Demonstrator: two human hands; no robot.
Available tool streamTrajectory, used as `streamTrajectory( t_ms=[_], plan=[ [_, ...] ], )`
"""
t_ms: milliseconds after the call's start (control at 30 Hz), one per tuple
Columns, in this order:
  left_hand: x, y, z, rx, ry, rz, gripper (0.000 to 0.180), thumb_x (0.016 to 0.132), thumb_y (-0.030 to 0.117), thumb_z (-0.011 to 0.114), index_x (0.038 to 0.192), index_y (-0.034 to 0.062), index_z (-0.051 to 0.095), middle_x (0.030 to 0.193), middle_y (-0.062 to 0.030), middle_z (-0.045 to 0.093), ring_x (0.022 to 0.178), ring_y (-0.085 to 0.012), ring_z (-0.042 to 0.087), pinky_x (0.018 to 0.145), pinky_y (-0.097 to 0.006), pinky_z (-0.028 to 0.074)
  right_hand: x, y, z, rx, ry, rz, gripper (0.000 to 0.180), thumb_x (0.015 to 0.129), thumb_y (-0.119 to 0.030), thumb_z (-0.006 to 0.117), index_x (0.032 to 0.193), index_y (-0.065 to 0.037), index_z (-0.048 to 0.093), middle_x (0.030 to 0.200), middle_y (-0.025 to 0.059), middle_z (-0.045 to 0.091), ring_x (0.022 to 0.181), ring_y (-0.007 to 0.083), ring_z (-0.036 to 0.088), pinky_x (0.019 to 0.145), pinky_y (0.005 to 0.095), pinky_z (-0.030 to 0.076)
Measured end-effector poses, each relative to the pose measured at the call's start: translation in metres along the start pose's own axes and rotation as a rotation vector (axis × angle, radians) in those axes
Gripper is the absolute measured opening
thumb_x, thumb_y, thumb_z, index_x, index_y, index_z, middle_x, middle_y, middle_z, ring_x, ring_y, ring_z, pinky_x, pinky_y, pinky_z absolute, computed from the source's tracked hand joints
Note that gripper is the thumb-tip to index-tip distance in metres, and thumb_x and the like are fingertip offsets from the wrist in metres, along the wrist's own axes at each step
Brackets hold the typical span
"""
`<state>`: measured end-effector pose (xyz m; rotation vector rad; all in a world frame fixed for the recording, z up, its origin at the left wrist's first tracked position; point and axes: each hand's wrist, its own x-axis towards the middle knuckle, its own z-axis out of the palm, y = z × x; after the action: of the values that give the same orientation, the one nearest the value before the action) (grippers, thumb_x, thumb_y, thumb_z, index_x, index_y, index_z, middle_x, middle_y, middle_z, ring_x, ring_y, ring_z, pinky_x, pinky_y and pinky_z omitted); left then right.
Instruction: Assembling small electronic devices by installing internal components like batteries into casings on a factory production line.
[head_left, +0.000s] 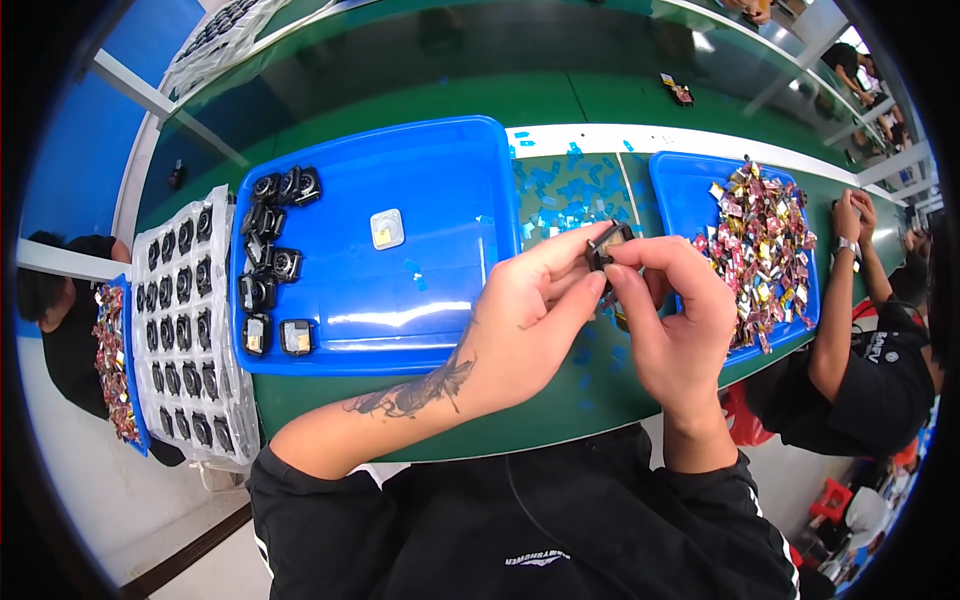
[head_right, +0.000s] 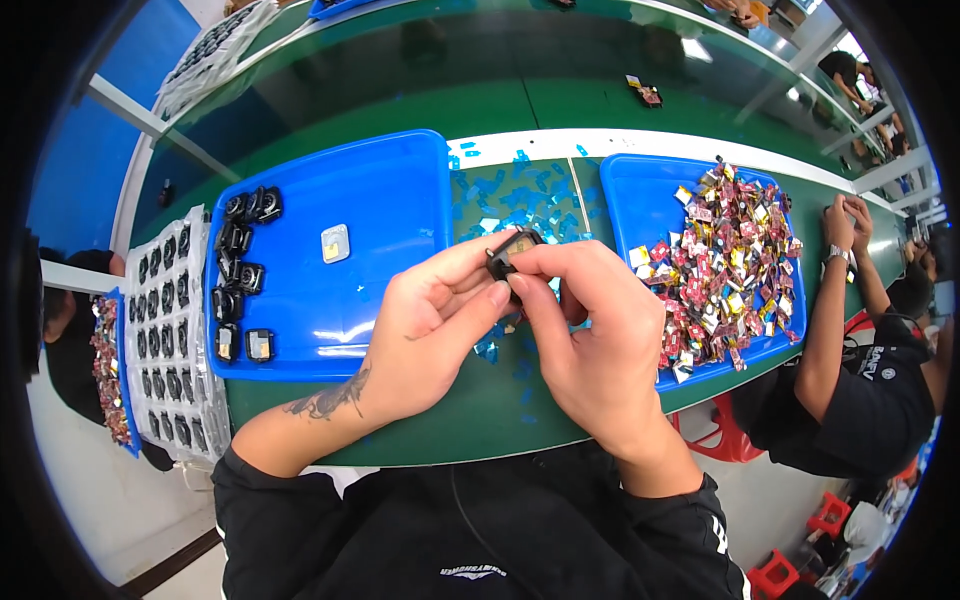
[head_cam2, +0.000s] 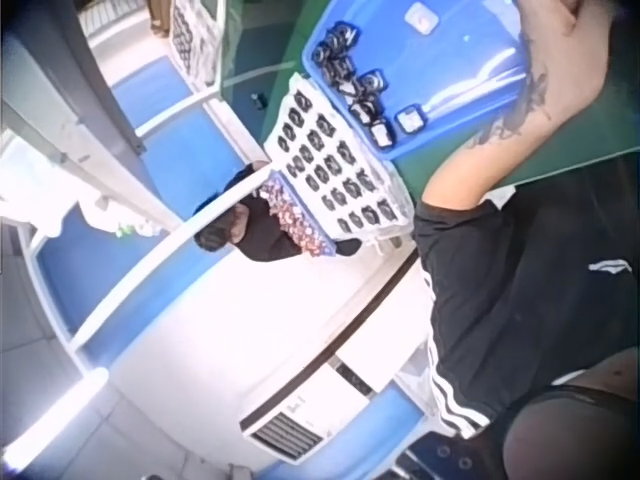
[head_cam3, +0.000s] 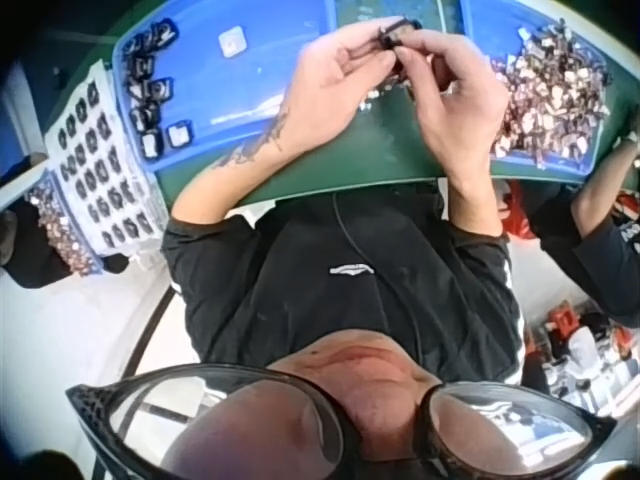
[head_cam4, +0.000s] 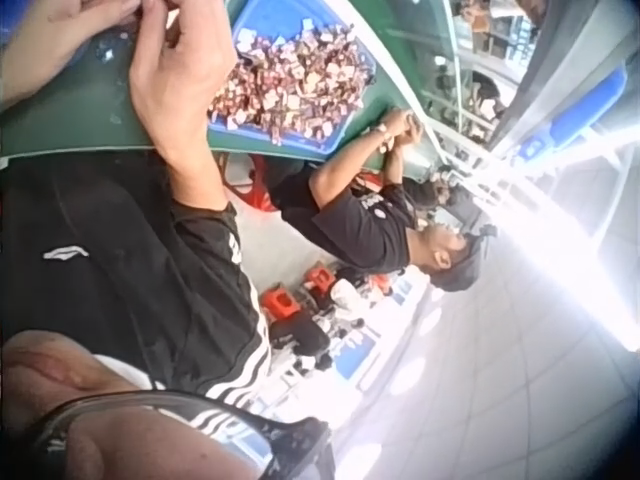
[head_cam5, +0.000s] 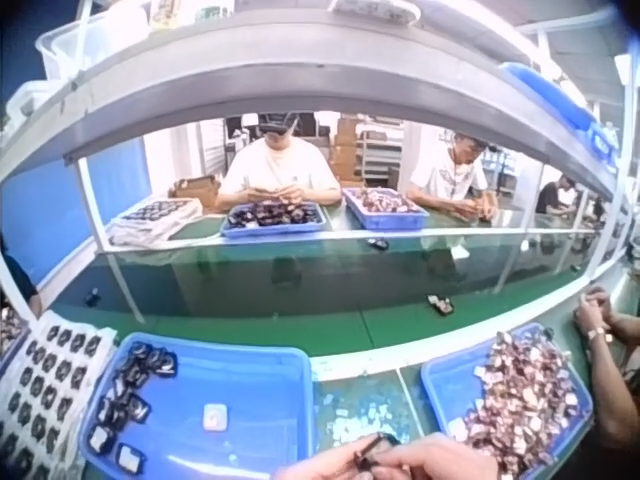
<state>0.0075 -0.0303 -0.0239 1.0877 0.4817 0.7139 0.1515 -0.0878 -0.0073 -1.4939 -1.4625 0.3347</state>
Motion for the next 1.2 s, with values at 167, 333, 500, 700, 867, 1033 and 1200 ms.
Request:
streamTrajectory(
  t_ms=[167, 333, 500, 700, 867, 1033, 1200],
  plan=[
    [0.001, -0.005, -0.004, 0.019, -0.011, 0.061, 0.043, 0.099, 0.001, 0.047, 0.14, -0.0074, 0.039, 0.13, -0.0131, 0.056, 0.119, -0.0182, 0.056, 0.099, -0.032, 0.047, 0.002, 0.0, 0.0, -0.015, 0.01, -0.02, 0.015, 0.078, 0.005, 0.071, 0.091, -0.002, 0.067, 0.076, 0.0059, 0.064, 0.053, 0.0109, 0.049, 0.049, 0.0242, 0.041],
    [0.0, -0.001, -0.002, 0.049, -0.034, 0.007, 0.043, 0.099, 0.0, 0.047, 0.141, -0.0069, 0.039, 0.13, -0.0126, 0.057, 0.117, -0.0175, 0.056, 0.099, -0.032, 0.047, 0.003, -0.002, -0.005, -0.011, 0.026, -0.005, 0.014, 0.078, 0.005, 0.071, 0.089, -0.002, 0.068, 0.076, 0.0062, 0.065, 0.054, 0.011, 0.051, 0.05, 0.0244, 0.043],
    [0.001, -0.004, -0.001, 0.05, -0.045, 0.027, 0.042, 0.1, 0.001, 0.047, 0.141, -0.0049, 0.042, 0.126, -0.0087, 0.059, 0.113, -0.0115, 0.055, 0.095, -0.027, 0.046, 0.005, -0.002, -0.009, -0.038, -0.009, -0.06, 0.012, 0.078, 0.006, 0.07, 0.087, -0.001, 0.068, 0.075, 0.0078, 0.064, 0.057, 0.0149, 0.058, 0.051, 0.0259, 0.045],
    [0.002, -0.003, -0.003, 0.09, -0.067, 0.029, 0.043, 0.099, 0.0, 0.047, 0.142, -0.0055, 0.04, 0.128, -0.0113, 0.058, 0.115, -0.0154, 0.056, 0.096, -0.03, 0.047, 0.005, 0.001, -0.01, -0.019, -0.022, -0.048, 0.012, 0.078, 0.006, 0.07, 0.087, -0.001, 0.068, 0.074, 0.0083, 0.064, 0.058, 0.0163, 0.059, 0.051, 0.0266, 0.046],
    [0.001, -0.007, -0.003, 0.094, -0.061, 0.032, 0.043, 0.099, 0.001, 0.047, 0.142, -0.0046, 0.041, 0.125, -0.0091, 0.059, 0.112, -0.0114, 0.055, 0.094, -0.027, 0.046, 0.004, 0.002, -0.011, 0.011, -0.029, -0.018, 0.013, 0.077, 0.006, 0.07, 0.087, -0.002, 0.068, 0.074, 0.0082, 0.064, 0.059, 0.0166, 0.059, 0.051, 0.0265, 0.045],
    [0.0, -0.004, -0.002, 0.149, -0.093, 0.019, 0.043, 0.099, 0.001, 0.045, 0.141, -0.0089, 0.038, 0.129, -0.0157, 0.056, 0.118, -0.0192, 0.056, 0.101, -0.032, 0.046, 0.004, 0.002, -0.013, -0.016, -0.05, 0.029, 0.013, 0.074, 0.004, 0.072, 0.082, -0.003, 0.065, 0.073, 0.0068, 0.063, 0.06, 0.017, 0.058, 0.054, 0.0282, 0.044],
    [-0.003, 0.004, -0.003, 0.155, -0.176, -0.061, 0.043, 0.1, 0.002, 0.045, 0.141, -0.0095, 0.038, 0.13, -0.0158, 0.056, 0.119, -0.0187, 0.055, 0.102, -0.032, 0.045, 0.008, 0.004, -0.023, -0.074, 0.016, -0.132, 0.03, 0.062, 0.002, 0.077, 0.07, -0.007, 0.05, 0.072, 0.0045, 0.052, 0.073, 0.0207, 0.051, 0.064, 0.0326, 0.038]
  ],
)
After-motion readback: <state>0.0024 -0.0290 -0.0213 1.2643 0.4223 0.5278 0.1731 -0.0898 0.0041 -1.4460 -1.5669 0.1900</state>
